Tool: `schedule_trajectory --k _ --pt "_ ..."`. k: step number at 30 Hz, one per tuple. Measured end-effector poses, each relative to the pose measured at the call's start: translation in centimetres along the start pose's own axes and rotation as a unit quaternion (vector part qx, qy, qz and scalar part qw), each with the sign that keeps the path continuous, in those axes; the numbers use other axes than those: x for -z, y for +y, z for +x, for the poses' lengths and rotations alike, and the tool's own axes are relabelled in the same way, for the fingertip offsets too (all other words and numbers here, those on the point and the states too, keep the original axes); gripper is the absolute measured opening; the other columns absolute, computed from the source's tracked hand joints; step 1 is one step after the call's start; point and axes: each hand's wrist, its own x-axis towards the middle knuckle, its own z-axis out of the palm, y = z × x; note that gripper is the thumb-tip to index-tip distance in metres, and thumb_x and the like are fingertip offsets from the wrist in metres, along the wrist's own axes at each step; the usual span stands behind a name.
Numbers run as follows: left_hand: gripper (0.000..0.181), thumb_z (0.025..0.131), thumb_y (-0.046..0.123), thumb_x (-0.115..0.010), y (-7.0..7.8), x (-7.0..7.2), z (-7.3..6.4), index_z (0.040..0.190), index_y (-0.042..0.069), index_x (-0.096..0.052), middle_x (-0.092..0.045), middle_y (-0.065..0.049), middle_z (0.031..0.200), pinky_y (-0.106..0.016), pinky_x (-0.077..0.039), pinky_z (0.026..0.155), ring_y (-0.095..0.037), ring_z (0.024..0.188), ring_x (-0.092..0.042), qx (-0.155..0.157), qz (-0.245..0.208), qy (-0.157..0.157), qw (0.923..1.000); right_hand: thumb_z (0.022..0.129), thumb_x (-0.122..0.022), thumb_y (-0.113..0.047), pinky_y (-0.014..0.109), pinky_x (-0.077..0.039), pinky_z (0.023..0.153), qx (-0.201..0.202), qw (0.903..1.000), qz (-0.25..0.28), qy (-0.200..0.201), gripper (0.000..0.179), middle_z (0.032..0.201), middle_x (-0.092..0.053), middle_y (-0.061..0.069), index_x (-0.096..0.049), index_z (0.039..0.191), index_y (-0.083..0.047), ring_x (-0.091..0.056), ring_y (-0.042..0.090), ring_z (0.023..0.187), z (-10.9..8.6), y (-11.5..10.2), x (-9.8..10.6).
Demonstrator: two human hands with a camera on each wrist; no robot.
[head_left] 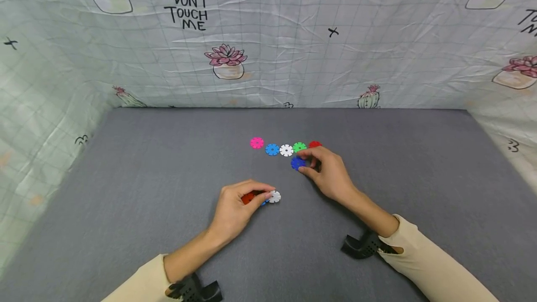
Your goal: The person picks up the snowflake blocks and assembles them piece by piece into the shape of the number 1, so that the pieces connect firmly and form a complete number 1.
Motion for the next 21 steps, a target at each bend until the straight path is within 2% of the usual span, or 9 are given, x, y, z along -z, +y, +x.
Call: schedule_trajectory --k 5,10,18,21 --pt "0.009 0.083 0.009 -0.074 0.13 -0.08 -0.10 0.092 0.010 -0.076 -0.072 0.004 0.086 -0.024 -0.051 0.063 -0.012 0.075 -0.065 -0.001 0.001 0.019 0.9998 0.078 -0.080 -0.007 0.030 -0.042 0.064 -0.012 0.9997 -0.002 -0.020 0.035 0.089 -0.061 0.005 -0.070 0.111 -0.004 -0.052 0.016 0.075 -0.15 -0.18 0.26" --pt "0.010 0.083 0.008 -0.074 0.07 -0.09 -0.13 0.092 0.011 -0.076 -0.072 0.005 0.087 -0.024 -0.052 0.066 -0.012 0.077 -0.066 -0.006 0.004 0.032 0.9995 0.077 -0.081 -0.010 0.031 -0.042 0.064 -0.011 0.9997 -0.008 -0.021 0.031 0.090 -0.059 0.003 -0.073 0.108 -0.009 -0.051 0.015 0.076 -0.31 -0.13 0.37" --pt "0.010 0.083 0.009 -0.075 -0.06 -0.01 -0.09 0.093 0.012 -0.076 -0.072 0.005 0.087 -0.025 -0.052 0.065 -0.012 0.077 -0.066 -0.006 0.006 0.043 0.9990 0.077 -0.080 -0.008 0.028 -0.042 0.056 0.020 0.9996 0.008 -0.018 0.027 0.073 -0.058 -0.003 -0.072 0.103 -0.011 -0.052 0.011 0.063 -0.26 -0.07 0.33" --pt "0.011 0.082 0.007 -0.075 -0.09 0.00 -0.06 0.092 0.012 -0.076 -0.072 0.005 0.087 -0.024 -0.052 0.066 -0.012 0.077 -0.066 -0.002 0.005 0.044 0.9990 0.078 -0.080 -0.008 0.027 -0.042 0.054 0.021 0.9994 0.016 -0.021 0.026 0.072 -0.058 -0.004 -0.073 0.102 -0.012 -0.052 0.010 0.060 -0.19 -0.07 0.38"
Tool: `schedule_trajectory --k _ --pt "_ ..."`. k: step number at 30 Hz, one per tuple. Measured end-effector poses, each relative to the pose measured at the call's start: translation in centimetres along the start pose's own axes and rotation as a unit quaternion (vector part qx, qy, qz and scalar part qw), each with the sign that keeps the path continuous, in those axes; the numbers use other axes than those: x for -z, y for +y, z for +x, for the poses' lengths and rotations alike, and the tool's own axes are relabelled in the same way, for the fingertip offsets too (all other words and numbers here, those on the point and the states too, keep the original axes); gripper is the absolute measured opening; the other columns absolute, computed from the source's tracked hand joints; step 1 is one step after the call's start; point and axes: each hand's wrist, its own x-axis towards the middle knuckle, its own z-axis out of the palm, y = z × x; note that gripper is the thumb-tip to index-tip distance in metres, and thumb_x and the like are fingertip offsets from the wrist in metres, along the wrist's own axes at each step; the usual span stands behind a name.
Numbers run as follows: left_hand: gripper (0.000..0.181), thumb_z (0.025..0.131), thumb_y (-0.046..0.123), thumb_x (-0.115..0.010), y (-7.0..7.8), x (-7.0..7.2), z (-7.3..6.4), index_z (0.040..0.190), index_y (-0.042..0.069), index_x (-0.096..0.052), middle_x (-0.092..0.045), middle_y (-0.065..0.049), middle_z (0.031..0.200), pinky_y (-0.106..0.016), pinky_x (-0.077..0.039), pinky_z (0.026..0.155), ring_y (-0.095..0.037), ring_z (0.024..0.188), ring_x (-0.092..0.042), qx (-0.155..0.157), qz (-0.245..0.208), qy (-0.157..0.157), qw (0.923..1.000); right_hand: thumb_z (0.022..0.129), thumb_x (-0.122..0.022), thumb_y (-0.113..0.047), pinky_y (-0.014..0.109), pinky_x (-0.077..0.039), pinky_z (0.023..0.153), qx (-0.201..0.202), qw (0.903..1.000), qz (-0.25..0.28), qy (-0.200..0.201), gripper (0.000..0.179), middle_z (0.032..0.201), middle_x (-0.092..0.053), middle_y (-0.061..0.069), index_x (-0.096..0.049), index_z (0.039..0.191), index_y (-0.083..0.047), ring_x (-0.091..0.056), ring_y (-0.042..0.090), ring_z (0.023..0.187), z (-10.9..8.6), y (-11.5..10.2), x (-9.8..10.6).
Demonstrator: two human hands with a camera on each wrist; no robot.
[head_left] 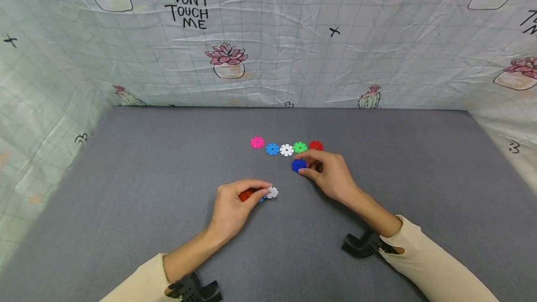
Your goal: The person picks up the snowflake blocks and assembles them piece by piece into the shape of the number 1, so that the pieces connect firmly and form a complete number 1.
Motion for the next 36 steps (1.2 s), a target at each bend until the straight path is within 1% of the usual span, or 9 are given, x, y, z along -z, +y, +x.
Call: schedule_trajectory --k 8,13,17,23,28,31,36 --pt "0.012 0.079 0.003 -0.077 0.0 0.0 0.1 0.090 0.010 -0.076 -0.072 0.003 0.083 -0.025 -0.051 0.066 -0.014 0.075 -0.066 0.014 -0.004 -0.004 0.9999 0.078 -0.080 -0.011 0.026 -0.046 0.056 -0.025 0.9994 0.024 -0.010 0.025 0.074 -0.059 -0.003 -0.074 0.103 -0.015 -0.056 0.010 0.061 0.0 -0.3 0.3" --pt "0.011 0.080 0.006 -0.076 0.1 0.1 0.0 0.090 0.012 -0.077 -0.071 0.006 0.083 -0.024 -0.051 0.066 -0.012 0.075 -0.065 0.019 -0.003 -0.007 0.9998 0.081 -0.078 -0.016 0.027 -0.047 0.057 -0.060 0.9964 0.056 -0.023 0.026 0.075 -0.062 -0.004 -0.073 0.106 -0.017 -0.058 0.010 0.063 0.1 -0.8 0.6" --pt "0.011 0.080 0.007 -0.077 0.2 0.0 0.0 0.089 0.012 -0.077 -0.071 0.005 0.082 -0.023 -0.050 0.064 -0.012 0.073 -0.065 0.013 -0.002 -0.004 0.9999 0.082 -0.077 -0.020 0.028 -0.047 0.057 -0.091 0.9911 0.086 -0.046 0.027 0.076 -0.064 -0.004 -0.072 0.108 -0.020 -0.060 0.013 0.064 0.0 -1.5 1.0" --pt "0.011 0.079 0.006 -0.077 0.1 0.0 0.1 0.089 0.011 -0.077 -0.071 0.004 0.081 -0.022 -0.050 0.063 -0.013 0.072 -0.064 0.012 -0.002 0.000 0.9999 0.083 -0.076 -0.025 0.029 -0.045 0.053 -0.123 0.9776 0.141 -0.096 0.031 0.078 -0.066 -0.001 -0.070 0.113 -0.020 -0.061 0.020 0.064 -0.6 -2.8 1.6" --pt "0.010 0.080 0.007 -0.076 0.2 0.1 0.2 0.089 0.011 -0.077 -0.070 0.005 0.082 -0.022 -0.050 0.063 -0.012 0.072 -0.064 0.008 -0.002 -0.001 1.0000 0.084 -0.076 -0.023 0.029 -0.046 0.053 -0.135 0.9603 0.199 -0.141 0.032 0.076 -0.066 0.003 -0.069 0.114 -0.016 -0.061 0.027 0.065 -1.6 -3.4 1.6" --pt "0.010 0.080 0.006 -0.076 0.2 0.1 0.2 0.089 0.010 -0.077 -0.070 0.004 0.081 -0.022 -0.050 0.062 -0.013 0.071 -0.063 0.007 -0.004 -0.001 1.0000 0.084 -0.075 -0.023 0.031 -0.048 0.056 -0.136 0.9516 0.228 -0.155 0.034 0.076 -0.066 0.006 -0.068 0.115 -0.012 -0.062 0.028 0.066 -2.0 -3.6 1.3" --pt "0.008 0.081 0.008 -0.076 0.1 0.1 0.1 0.089 0.011 -0.077 -0.070 0.005 0.081 -0.022 -0.049 0.061 -0.012 0.070 -0.063 0.007 -0.003 -0.004 1.0000 0.084 -0.075 -0.022 0.032 -0.051 0.059 -0.141 0.9420 0.259 -0.161 0.036 0.077 -0.067 0.008 -0.067 0.117 -0.009 -0.063 0.026 0.067 -2.5 -3.4 0.6"
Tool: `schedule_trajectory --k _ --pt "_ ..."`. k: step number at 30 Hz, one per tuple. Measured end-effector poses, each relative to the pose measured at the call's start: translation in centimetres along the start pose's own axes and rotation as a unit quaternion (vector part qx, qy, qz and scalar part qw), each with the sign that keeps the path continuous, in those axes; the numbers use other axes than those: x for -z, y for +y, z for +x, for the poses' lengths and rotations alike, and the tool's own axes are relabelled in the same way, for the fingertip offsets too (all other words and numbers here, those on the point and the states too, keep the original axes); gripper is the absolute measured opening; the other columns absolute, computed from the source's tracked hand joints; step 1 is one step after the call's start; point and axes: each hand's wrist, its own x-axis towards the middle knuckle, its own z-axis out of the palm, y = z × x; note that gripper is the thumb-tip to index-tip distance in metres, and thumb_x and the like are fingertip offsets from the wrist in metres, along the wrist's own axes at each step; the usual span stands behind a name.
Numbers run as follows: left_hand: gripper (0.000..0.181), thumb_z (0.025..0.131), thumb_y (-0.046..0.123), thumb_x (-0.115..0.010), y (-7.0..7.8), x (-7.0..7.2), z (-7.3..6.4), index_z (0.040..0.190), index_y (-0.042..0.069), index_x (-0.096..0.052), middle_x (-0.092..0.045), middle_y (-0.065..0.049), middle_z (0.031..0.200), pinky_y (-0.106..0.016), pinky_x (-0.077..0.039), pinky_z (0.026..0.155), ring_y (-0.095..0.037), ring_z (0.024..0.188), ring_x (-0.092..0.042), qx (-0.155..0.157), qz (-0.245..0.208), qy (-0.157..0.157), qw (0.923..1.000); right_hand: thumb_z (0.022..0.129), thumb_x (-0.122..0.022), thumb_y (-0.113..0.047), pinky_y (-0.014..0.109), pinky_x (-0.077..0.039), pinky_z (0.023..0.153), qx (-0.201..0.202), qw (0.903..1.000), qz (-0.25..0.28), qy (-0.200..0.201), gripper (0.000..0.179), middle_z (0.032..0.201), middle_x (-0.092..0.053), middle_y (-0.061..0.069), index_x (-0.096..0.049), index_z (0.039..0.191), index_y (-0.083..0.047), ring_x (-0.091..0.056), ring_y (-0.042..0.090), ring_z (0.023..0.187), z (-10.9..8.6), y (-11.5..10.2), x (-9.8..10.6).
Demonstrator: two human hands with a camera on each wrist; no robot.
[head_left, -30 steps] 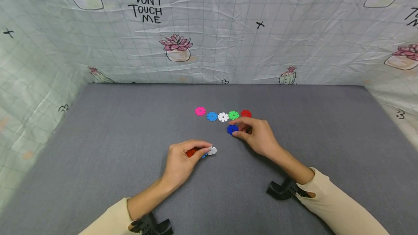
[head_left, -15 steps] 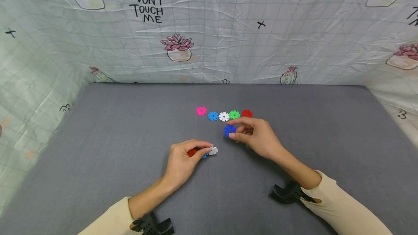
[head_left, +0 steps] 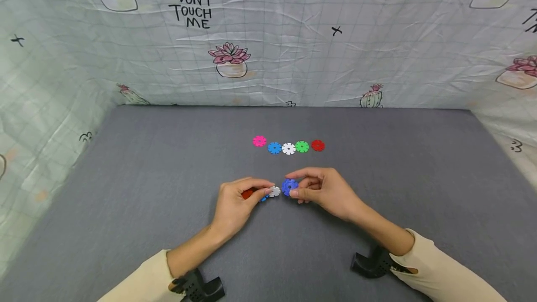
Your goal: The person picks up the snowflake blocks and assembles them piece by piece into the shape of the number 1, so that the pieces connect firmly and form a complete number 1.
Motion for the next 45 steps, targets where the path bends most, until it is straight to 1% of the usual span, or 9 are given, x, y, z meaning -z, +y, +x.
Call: schedule_trajectory --k 4,7,13,20,28,33,39,45 --pt "0.007 0.082 0.008 -0.075 0.0 0.0 0.0 0.088 0.012 -0.077 -0.070 0.006 0.081 -0.022 -0.049 0.060 -0.011 0.069 -0.063 -0.002 0.001 -0.004 1.0000 0.084 -0.075 -0.023 0.033 -0.052 0.062 -0.003 0.9998 0.016 -0.009 0.037 0.078 -0.067 0.008 -0.067 0.118 -0.009 -0.063 0.026 0.068 -0.1 0.5 -0.3" --pt "0.007 0.082 0.007 -0.075 0.1 -0.1 0.0 0.088 0.011 -0.077 -0.070 0.005 0.081 -0.023 -0.049 0.060 -0.011 0.069 -0.062 -0.003 0.002 -0.006 1.0000 0.084 -0.075 -0.022 0.033 -0.052 0.061 -0.002 0.9998 0.018 -0.012 0.037 0.078 -0.067 0.009 -0.067 0.118 -0.008 -0.063 0.025 0.067 -0.1 0.6 -0.4" --pt "0.010 0.080 0.003 -0.075 0.0 -0.1 0.0 0.088 0.010 -0.077 -0.071 0.001 0.079 -0.023 -0.045 0.055 -0.010 0.065 -0.058 -0.008 0.005 -0.014 0.9999 0.085 -0.074 -0.018 0.031 -0.052 0.060 0.008 0.9996 0.022 -0.018 0.036 0.078 -0.067 0.011 -0.067 0.117 -0.004 -0.062 0.024 0.066 -0.1 0.7 -0.5" --pt "0.009 0.080 0.006 -0.076 -0.1 -0.1 -0.1 0.088 0.011 -0.077 -0.070 0.005 0.078 -0.023 -0.042 0.052 -0.009 0.062 -0.055 -0.013 0.007 -0.019 0.9997 0.085 -0.074 -0.017 0.030 -0.051 0.059 0.003 0.9997 0.019 -0.018 0.036 0.078 -0.067 0.011 -0.067 0.117 -0.004 -0.062 0.023 0.066 -0.1 0.7 -0.5" --pt "0.009 0.080 0.006 -0.076 -0.1 -0.1 -0.1 0.087 0.010 -0.077 -0.070 0.005 0.077 -0.022 -0.042 0.052 -0.008 0.062 -0.056 -0.021 0.000 -0.027 0.9994 0.085 -0.074 -0.016 0.030 -0.052 0.061 -0.002 0.9991 0.035 -0.023 0.033 0.079 -0.067 0.012 -0.068 0.115 -0.003 -0.063 0.021 0.067 -0.2 0.8 -0.8" --pt "0.008 0.080 0.006 -0.076 0.0 -0.1 -0.1 0.086 0.011 -0.077 -0.069 0.005 0.075 -0.021 -0.040 0.050 -0.006 0.060 -0.053 -0.029 0.005 -0.027 0.9992 0.084 -0.074 -0.014 0.030 -0.053 0.060 -0.003 0.9988 0.042 -0.024 0.032 0.080 -0.067 0.011 -0.068 0.114 -0.002 -0.064 0.019 0.067 -0.2 0.9 -0.9" --pt "0.009 0.078 0.003 -0.077 -0.1 -0.1 -0.1 0.085 0.009 -0.076 -0.067 0.004 0.071 -0.021 -0.037 0.047 -0.004 0.056 -0.048 -0.044 0.013 -0.023 0.9987 0.084 -0.075 -0.012 0.030 -0.053 0.059 0.007 0.9984 0.051 -0.023 0.031 0.079 -0.067 0.011 -0.069 0.112 -0.001 -0.064 0.018 0.066 -0.3 0.9 -1.0" --pt "0.010 0.078 0.002 -0.077 0.1 -0.1 -0.1 0.084 0.009 -0.076 -0.066 0.005 0.071 -0.020 -0.038 0.048 -0.005 0.056 -0.050 -0.055 0.018 -0.017 0.9982 0.083 -0.075 -0.010 0.030 -0.053 0.059 0.008 0.9982 0.057 -0.016 0.031 0.079 -0.068 0.011 -0.069 0.111 0.000 -0.064 0.018 0.066 -0.4 0.7 -1.2"
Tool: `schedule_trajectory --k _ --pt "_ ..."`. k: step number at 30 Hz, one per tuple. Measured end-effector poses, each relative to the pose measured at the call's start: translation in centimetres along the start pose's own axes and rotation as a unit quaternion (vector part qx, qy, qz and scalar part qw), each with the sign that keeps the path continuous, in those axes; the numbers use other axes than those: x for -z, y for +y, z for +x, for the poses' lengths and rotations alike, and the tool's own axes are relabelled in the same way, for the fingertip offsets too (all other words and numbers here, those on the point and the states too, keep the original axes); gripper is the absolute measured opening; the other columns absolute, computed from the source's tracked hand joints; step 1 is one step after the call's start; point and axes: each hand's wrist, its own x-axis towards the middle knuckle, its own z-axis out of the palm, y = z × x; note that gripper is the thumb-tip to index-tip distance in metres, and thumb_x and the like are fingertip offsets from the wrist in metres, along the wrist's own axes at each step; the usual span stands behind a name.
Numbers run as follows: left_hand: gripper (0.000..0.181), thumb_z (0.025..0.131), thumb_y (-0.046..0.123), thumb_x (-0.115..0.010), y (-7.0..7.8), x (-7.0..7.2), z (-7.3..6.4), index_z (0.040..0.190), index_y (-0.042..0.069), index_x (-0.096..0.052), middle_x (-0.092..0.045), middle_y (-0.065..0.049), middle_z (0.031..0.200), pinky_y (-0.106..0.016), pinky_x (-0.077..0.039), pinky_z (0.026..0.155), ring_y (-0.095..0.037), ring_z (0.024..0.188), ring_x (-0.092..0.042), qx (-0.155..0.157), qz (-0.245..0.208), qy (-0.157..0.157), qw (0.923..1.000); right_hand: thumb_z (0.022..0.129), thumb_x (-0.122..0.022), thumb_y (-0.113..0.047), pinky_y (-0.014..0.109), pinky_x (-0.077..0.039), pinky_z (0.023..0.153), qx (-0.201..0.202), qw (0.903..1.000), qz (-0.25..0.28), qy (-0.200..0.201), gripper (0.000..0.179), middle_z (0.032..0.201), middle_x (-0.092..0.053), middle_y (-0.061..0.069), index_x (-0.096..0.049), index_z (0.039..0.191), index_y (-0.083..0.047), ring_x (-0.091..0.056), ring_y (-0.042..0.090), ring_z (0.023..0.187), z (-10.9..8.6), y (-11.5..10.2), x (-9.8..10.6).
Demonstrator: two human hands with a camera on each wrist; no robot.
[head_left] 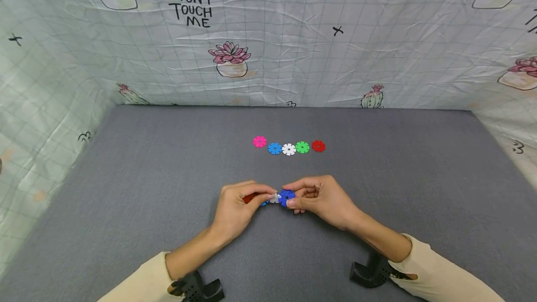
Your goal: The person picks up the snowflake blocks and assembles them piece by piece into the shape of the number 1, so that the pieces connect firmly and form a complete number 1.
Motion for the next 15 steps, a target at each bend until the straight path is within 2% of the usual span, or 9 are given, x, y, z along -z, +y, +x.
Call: schedule_trajectory --k 7,15 --pt "0.010 0.077 0.001 -0.076 0.02 -0.05 -0.06 0.083 0.009 -0.076 -0.066 0.003 0.071 -0.020 -0.039 0.049 -0.006 0.056 -0.051 -0.007 -0.001 -0.004 1.0000 0.082 -0.076 -0.010 0.028 -0.052 0.058 -0.011 0.9999 0.012 0.002 0.032 0.078 -0.067 0.012 -0.069 0.111 0.001 -0.063 0.017 0.066 -0.17 -0.11 -0.20" --pt "0.008 0.078 0.004 -0.077 0.16 -0.04 0.01 0.082 0.011 -0.076 -0.066 0.004 0.070 -0.021 -0.036 0.048 -0.005 0.055 -0.047 0.026 -0.005 -0.006 0.9996 0.083 -0.075 -0.010 0.029 -0.053 0.060 -0.017 0.9994 0.029 0.001 0.032 0.080 -0.068 0.013 -0.068 0.112 0.003 -0.064 0.017 0.067 -0.08 0.02 -0.31"
